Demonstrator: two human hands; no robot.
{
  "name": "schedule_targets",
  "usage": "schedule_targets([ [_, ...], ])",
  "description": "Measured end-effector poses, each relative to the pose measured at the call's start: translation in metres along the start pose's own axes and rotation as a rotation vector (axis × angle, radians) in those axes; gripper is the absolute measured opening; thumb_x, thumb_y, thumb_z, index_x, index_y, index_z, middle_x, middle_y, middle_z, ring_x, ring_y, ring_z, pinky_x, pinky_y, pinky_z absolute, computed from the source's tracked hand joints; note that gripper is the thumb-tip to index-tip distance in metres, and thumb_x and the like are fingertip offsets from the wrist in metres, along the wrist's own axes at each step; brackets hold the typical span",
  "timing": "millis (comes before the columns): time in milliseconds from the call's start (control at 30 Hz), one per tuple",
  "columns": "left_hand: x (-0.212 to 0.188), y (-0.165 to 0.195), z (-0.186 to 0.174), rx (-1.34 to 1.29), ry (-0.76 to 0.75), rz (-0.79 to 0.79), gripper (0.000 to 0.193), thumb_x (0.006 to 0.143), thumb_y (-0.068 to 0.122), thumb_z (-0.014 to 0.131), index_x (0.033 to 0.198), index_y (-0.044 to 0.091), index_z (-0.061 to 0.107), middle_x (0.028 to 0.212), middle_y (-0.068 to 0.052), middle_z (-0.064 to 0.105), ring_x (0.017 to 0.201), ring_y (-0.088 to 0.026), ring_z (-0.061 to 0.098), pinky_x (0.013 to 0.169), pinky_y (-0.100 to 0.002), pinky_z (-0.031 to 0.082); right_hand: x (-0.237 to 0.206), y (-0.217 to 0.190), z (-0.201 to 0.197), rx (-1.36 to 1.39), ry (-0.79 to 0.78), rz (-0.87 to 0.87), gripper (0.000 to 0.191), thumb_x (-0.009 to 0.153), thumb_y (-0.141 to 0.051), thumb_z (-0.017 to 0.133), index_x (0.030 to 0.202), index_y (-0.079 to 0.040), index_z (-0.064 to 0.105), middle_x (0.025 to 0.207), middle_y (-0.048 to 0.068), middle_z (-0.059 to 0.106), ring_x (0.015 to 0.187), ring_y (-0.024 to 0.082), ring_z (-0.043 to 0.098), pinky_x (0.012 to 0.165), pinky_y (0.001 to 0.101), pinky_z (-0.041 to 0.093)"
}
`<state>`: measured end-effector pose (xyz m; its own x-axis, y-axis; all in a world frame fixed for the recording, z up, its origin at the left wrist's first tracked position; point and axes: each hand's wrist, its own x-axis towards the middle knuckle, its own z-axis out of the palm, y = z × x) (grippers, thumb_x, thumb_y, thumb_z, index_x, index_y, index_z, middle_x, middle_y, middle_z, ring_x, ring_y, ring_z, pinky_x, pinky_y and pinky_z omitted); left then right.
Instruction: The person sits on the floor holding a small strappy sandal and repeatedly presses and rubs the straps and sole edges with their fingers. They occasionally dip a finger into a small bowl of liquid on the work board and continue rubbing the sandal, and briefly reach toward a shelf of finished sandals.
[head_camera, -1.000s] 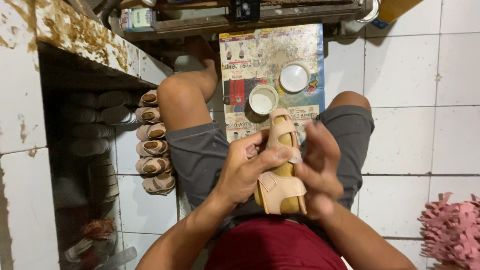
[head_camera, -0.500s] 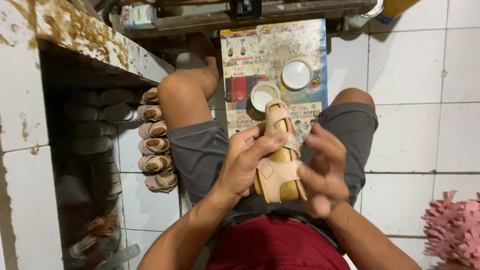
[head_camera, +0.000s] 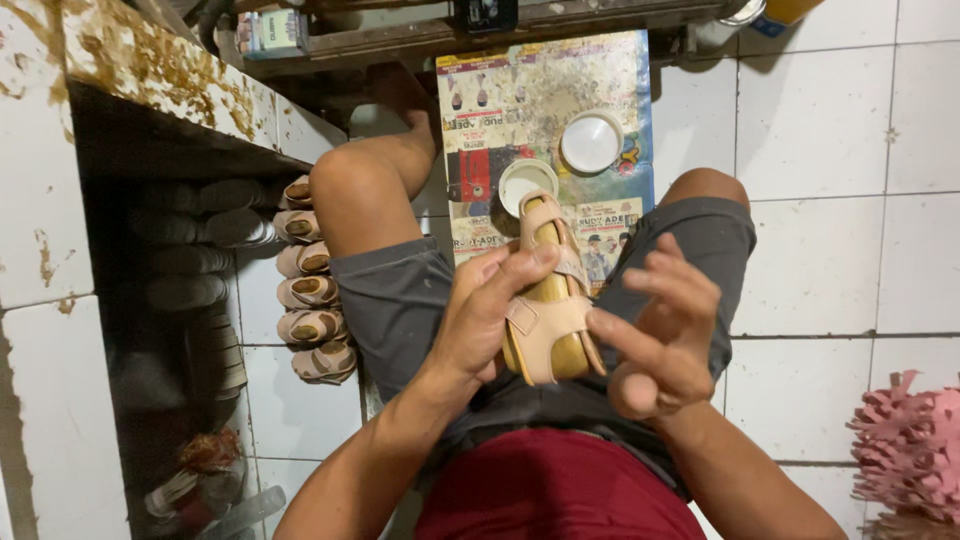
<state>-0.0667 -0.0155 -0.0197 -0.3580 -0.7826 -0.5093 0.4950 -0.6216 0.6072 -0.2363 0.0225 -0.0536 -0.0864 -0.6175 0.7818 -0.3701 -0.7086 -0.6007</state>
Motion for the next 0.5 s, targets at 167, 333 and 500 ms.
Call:
schedule_targets([
  [167, 0.0018, -0.0033, -0.0033, -0.037, -0.018, -0.003, 0.036, 0.098, 0.026, 0.069, 0.112, -0.006, 0.065, 0.095, -0.012, 0.072, 0.079, -0.015, 0.069, 0.074, -0.03, 0.059, 0.0008, 0.0008, 0.002, 0.01, 0.02, 0.027, 0.063, 0.108, -0.057, 0.038, 0.097, -0.009, 0.077, 0.119, 0.016, 0.061, 0.127, 0.029, 0.054, 0.119, 0.0524, 0.045],
  [333, 0.0042, -0.0081, -0.0029, -0.046, -0.013, -0.064, 0.037, 0.096, 0.028, 0.068, 0.111, -0.006, 0.065, 0.094, -0.013, 0.072, 0.078, -0.016, 0.071, 0.074, -0.03, 0.059, -0.0024, 0.0001, 0.0002, 0.067, -0.011, 0.073, 0.068, 0.109, -0.057, 0.034, 0.096, -0.006, 0.075, 0.116, 0.017, 0.064, 0.124, 0.029, 0.058, 0.118, 0.0538, 0.048],
  [500, 0.0051, -0.008, -0.0058, -0.009, 0.003, -0.055, 0.038, 0.097, 0.029, 0.067, 0.112, -0.006, 0.066, 0.094, -0.011, 0.072, 0.079, -0.014, 0.07, 0.073, -0.029, 0.058, -0.0014, 0.0046, -0.0023, 0.062, -0.122, 0.0, 0.06, 0.108, -0.056, 0.04, 0.098, -0.009, 0.076, 0.119, 0.017, 0.065, 0.128, 0.029, 0.056, 0.117, 0.0509, 0.046],
])
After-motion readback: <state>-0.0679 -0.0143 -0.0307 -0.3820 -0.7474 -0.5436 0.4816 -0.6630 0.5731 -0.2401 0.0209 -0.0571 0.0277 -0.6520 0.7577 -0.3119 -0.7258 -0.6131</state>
